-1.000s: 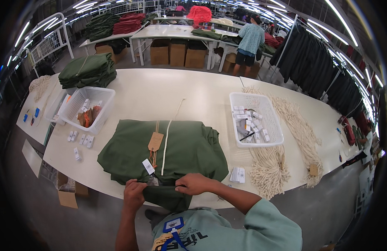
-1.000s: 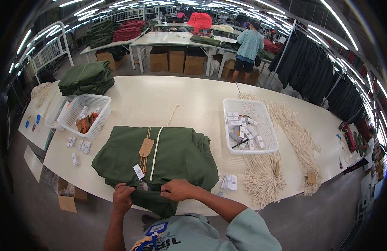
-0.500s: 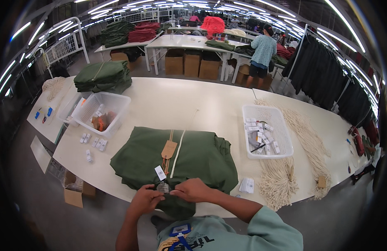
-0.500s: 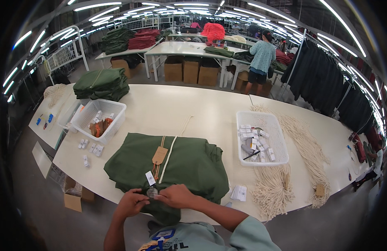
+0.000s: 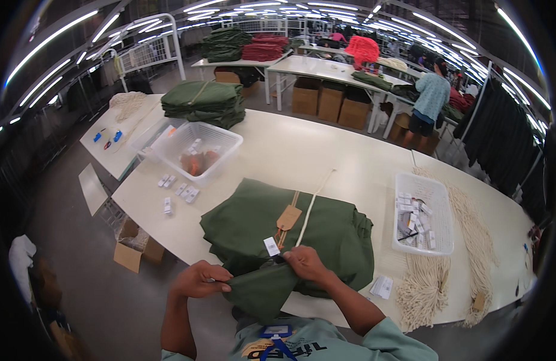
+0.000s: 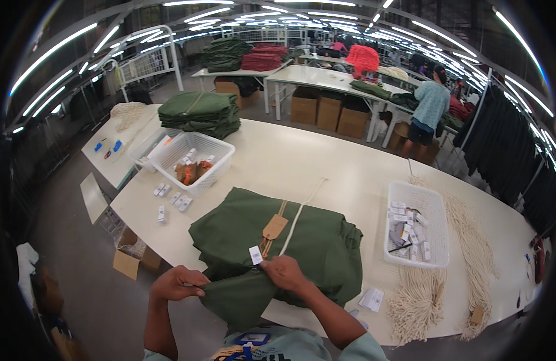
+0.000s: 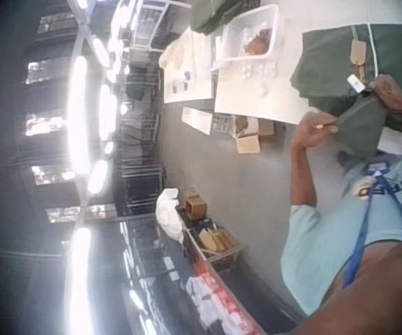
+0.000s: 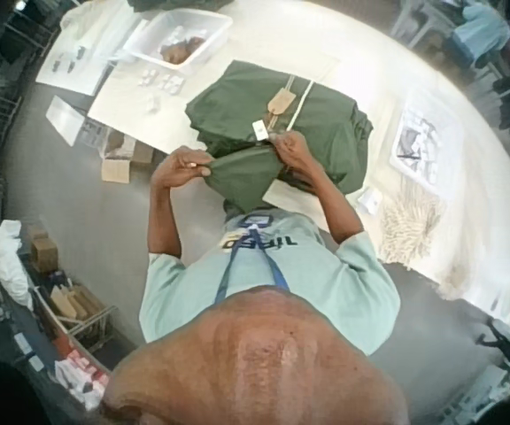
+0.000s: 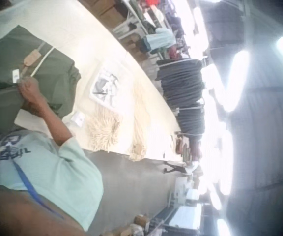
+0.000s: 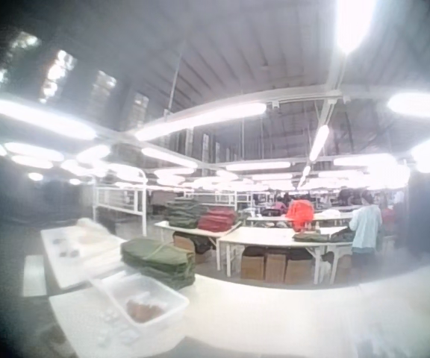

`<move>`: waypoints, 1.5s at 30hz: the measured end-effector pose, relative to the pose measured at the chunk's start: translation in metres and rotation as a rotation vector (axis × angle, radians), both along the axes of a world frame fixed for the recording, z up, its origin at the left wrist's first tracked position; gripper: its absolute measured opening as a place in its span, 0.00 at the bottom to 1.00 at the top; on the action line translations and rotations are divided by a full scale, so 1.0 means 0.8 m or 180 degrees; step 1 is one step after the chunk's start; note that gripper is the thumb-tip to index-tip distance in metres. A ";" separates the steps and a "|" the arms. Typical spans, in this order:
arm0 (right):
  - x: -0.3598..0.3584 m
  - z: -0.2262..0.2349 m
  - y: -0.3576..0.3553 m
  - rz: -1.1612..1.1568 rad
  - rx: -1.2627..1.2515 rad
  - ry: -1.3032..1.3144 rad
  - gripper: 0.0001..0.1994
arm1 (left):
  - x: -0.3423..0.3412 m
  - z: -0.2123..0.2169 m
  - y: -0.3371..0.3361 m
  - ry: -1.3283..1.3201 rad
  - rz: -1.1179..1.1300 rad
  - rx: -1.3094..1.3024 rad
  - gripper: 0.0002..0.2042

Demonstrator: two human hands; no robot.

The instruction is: The person attaches a barcode label to a folded green garment using a glue gun, then threads a white rope through a metal eyelet on the garment and ties it off. The person handles the garment, label, glue gun, rope, and eyelet throughout the process.

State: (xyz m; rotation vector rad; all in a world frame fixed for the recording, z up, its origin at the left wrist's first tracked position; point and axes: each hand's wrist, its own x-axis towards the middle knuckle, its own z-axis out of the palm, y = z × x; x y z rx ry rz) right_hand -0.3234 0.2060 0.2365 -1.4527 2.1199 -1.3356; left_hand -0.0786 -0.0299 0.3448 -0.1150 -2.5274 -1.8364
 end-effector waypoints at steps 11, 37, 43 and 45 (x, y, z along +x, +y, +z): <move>0.033 0.049 -0.026 0.0140 -0.1014 -0.0563 0.12 | -0.062 0.047 0.008 0.0200 -0.0838 -0.0416 0.12; 0.262 0.040 -0.075 -0.4139 0.0477 0.0225 0.07 | -0.198 -0.123 0.016 0.0161 -0.3308 -0.0516 0.06; 0.273 0.034 -0.081 -0.4406 0.0286 -0.0725 0.09 | -0.211 -0.117 0.021 0.0512 -0.3268 -0.0841 0.08; 0.277 0.044 -0.066 -0.4528 0.0501 -0.0944 0.09 | -0.227 -0.120 0.011 0.0397 -0.3186 -0.0805 0.07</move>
